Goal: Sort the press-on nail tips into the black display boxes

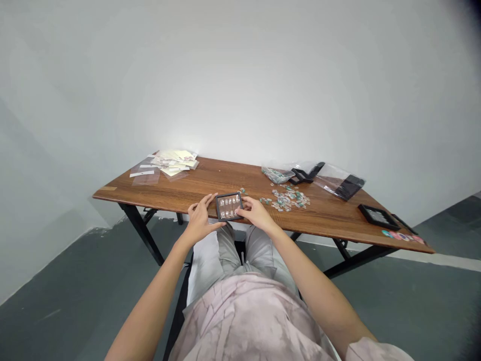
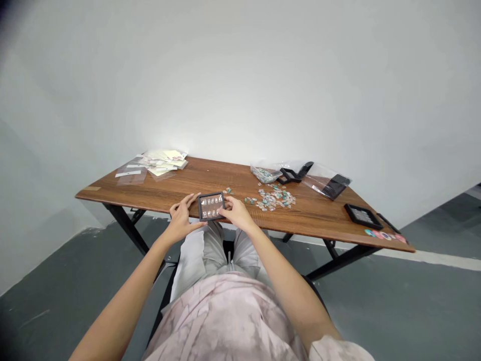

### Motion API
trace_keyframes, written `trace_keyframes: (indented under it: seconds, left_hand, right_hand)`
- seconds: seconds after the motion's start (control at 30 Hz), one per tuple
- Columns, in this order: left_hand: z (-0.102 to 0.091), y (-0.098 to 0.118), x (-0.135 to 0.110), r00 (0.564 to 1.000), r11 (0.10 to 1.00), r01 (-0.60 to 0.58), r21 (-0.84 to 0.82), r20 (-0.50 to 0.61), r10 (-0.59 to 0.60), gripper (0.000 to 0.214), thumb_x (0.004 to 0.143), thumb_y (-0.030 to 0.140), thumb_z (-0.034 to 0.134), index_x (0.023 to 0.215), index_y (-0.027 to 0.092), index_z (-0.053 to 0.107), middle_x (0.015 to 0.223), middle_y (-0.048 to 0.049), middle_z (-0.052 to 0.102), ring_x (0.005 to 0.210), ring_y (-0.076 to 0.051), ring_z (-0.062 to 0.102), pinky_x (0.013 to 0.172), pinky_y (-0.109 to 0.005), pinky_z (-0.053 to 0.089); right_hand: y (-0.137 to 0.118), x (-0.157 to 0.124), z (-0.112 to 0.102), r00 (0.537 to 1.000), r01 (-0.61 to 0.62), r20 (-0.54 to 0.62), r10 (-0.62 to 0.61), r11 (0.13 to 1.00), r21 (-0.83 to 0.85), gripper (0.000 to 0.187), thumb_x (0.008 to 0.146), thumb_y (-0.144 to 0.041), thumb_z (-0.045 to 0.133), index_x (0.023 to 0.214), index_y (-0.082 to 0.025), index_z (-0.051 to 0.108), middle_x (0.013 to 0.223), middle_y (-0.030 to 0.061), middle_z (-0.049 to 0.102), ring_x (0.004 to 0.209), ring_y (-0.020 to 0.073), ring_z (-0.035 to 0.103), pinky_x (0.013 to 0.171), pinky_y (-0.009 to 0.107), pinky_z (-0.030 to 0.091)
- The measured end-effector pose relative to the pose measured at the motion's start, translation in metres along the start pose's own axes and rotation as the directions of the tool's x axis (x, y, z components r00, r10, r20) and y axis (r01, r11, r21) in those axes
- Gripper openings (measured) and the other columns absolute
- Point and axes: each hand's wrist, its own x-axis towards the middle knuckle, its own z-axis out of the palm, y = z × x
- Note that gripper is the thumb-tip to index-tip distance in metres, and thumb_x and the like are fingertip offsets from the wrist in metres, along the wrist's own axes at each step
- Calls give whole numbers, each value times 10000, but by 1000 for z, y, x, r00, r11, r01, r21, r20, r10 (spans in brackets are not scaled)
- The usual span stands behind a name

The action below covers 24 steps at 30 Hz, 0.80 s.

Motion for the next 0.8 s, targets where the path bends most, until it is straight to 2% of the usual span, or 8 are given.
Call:
trace_keyframes:
  seconds: [0.1, 0.23, 0.37, 0.5, 0.57, 0.63, 0.7, 0.8]
  left_hand:
    - [1, 0, 0, 1000, 1000, -2, -5, -12, 2, 1031, 807, 650, 706, 1549, 280, 93, 1592, -180, 414, 1483, -322, 374, 1107, -478, 219]
    - [3, -1, 0, 1000, 1000, 13, -7, -27, -13, 1030, 787, 676, 710, 1536, 263, 137, 1575, -195, 426, 1457, -338, 410, 1112, -492, 222]
    - [2, -1, -1, 999, 1000, 25, -19, -32, -25, 1010, 764, 678, 723, 1511, 263, 186, 1569, -188, 423, 1446, -339, 422, 1119, -500, 226]
    - [-3, 1, 0, 999, 998, 39, -51, 8, -38, 940, 769, 675, 712, 1474, 278, 234, 1564, -170, 436, 1459, -336, 403, 1124, -507, 216]
    - [-6, 3, 1, 998, 995, 56, -88, 29, -53, 931, 784, 660, 700, 1477, 281, 207, 1523, -155, 495, 1459, -327, 405, 1126, -510, 208]
    - [-9, 4, 2, 997, 990, 70, -119, 42, -65, 907, 800, 640, 687, 1477, 275, 206, 1495, -147, 529, 1462, -321, 402, 1128, -508, 204]
    - [-9, 2, 2, 997, 988, 71, -135, 53, -64, 848, 817, 629, 664, 1461, 268, 245, 1509, -146, 514, 1472, -320, 386, 1131, -507, 203]
    - [-7, -4, 1, 996, 988, 62, -139, 70, -53, 775, 835, 631, 623, 1433, 277, 279, 1542, -136, 477, 1466, -319, 388, 1136, -526, 193]
  right_hand:
    - [-1, 2, 1, 1000, -14, 3, 14, 999, 38, 407, 768, -200, 765, 1163, -182, 668, 1004, 80, 791, 862, 223, 754, 804, 373, 605]
    - [1, 1, 5, 1000, 4, 9, -5, 995, 95, 407, 828, -279, 740, 1213, -184, 650, 1136, 108, 766, 1001, 242, 745, 910, 413, 596]
    - [5, -3, 6, 998, 65, 3, -65, 998, 20, 650, 858, -388, 741, 1440, -210, 514, 1366, 129, 659, 1230, 251, 654, 1081, 456, 505]
    - [4, -11, -1, 987, 145, 89, -136, 983, -115, 964, 796, -451, 812, 1586, -254, 296, 1638, 149, 343, 1473, 274, 411, 1214, 486, 337]
    - [2, -15, -5, 969, 201, 173, -174, 968, -150, 1090, 747, -440, 856, 1612, -263, 216, 1658, 164, 286, 1501, 288, 358, 1217, 494, 326]
    - [-1, -17, -7, 956, 235, 219, -197, 958, -165, 1124, 733, -427, 869, 1615, -265, 191, 1653, 174, 283, 1506, 295, 340, 1210, 496, 333]
    - [-3, -18, -7, 958, 229, 208, -195, 961, -155, 1074, 761, -432, 848, 1604, -263, 205, 1633, 178, 312, 1497, 291, 350, 1202, 495, 339]
    - [-3, -17, -8, 970, 176, 184, -157, 980, -95, 1059, 766, -464, 842, 1590, -243, 215, 1574, 193, 384, 1433, 284, 438, 1171, 482, 373]
